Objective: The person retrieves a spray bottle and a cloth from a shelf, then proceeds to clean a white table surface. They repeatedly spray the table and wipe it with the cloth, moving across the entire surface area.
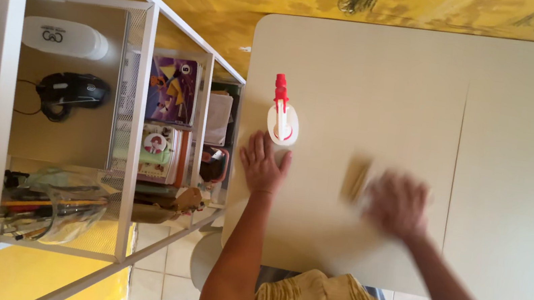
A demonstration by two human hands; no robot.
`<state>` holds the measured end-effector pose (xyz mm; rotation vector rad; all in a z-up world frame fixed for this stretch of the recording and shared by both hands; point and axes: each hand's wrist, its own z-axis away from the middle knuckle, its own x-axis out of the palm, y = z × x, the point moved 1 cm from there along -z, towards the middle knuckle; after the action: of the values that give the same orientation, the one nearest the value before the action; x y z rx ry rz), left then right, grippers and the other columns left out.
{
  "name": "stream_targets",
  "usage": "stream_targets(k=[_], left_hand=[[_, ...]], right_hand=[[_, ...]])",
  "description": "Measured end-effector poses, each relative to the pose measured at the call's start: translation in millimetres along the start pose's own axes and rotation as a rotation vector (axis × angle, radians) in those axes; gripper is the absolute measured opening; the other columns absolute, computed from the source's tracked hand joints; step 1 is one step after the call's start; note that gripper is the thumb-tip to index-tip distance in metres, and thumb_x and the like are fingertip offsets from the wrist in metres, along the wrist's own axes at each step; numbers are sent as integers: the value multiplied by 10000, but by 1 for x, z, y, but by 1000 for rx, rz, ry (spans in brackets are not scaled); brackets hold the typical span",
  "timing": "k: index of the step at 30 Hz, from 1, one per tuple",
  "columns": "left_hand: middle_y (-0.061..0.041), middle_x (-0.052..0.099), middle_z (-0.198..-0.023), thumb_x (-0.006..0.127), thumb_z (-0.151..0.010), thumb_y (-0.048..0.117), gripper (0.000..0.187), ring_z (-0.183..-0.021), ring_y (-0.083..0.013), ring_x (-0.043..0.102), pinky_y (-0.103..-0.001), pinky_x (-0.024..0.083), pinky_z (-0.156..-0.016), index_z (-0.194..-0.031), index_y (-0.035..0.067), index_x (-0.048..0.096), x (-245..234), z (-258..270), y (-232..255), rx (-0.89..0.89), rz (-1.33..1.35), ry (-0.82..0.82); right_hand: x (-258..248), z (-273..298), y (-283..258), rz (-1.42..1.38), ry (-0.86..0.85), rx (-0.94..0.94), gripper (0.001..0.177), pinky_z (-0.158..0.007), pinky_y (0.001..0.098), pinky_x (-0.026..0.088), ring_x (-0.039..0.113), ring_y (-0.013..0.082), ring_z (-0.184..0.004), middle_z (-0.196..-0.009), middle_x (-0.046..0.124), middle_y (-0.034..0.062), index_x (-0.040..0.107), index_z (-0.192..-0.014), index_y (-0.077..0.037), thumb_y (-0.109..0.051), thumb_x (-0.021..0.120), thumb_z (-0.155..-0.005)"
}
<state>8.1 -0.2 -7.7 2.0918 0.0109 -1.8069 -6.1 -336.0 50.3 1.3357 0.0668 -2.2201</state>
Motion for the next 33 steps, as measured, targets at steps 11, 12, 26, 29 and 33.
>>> stream_targets(k=[11, 12, 26, 29, 33], left_hand=[[-163, 426, -1580, 574, -932, 618, 810, -1506, -337, 323, -590, 197, -1216, -1504, 56, 460, 7, -1, -7, 17, 36, 1], [-167, 431, -1581, 579, -939, 618, 811, -1513, -341, 329, -588, 199, -1227, -1507, 52, 461, 6, 3, -10, 22, 45, -4], [-162, 468, -1495, 896, -801, 278, 977, -1372, -310, 500, -446, 433, -1141, -1563, 14, 345, -72, -57, 50, 44, 952, 252], [-112, 598, -1306, 876, -864, 226, 660, -1197, -231, 621, -374, 534, -1005, -1394, 11, 547, -65, -70, 64, -93, 995, 338], [-16, 634, -987, 833, -893, 208, 430, -892, -122, 622, -296, 547, -825, -1220, 10, 635, -63, -74, 79, -189, 1131, 418]], right_hand=[[37, -67, -22, -437, 556, 133, 651, -1195, 743, 150, 248, 473, -1530, -1690, 317, 139, 412, -1599, -327, -548, 554, -1003], [40, -30, -41, -400, 520, 40, 683, -1173, 746, 160, 252, 470, -1506, -1672, 313, 138, 414, -1578, -329, -568, 583, -960], [64, -32, 131, -257, 612, 174, 600, -1137, 650, 274, 356, 395, -1465, -1663, 387, 62, 522, -1524, -380, -588, 582, -964], [62, -78, 153, -272, 715, 279, 609, -1070, 696, 286, 368, 456, -1410, -1628, 410, 108, 536, -1524, -359, -611, 594, -973], [73, -33, 122, -302, 731, 160, 598, -1140, 697, 296, 378, 454, -1452, -1649, 413, 125, 540, -1548, -317, -542, 601, -998]])
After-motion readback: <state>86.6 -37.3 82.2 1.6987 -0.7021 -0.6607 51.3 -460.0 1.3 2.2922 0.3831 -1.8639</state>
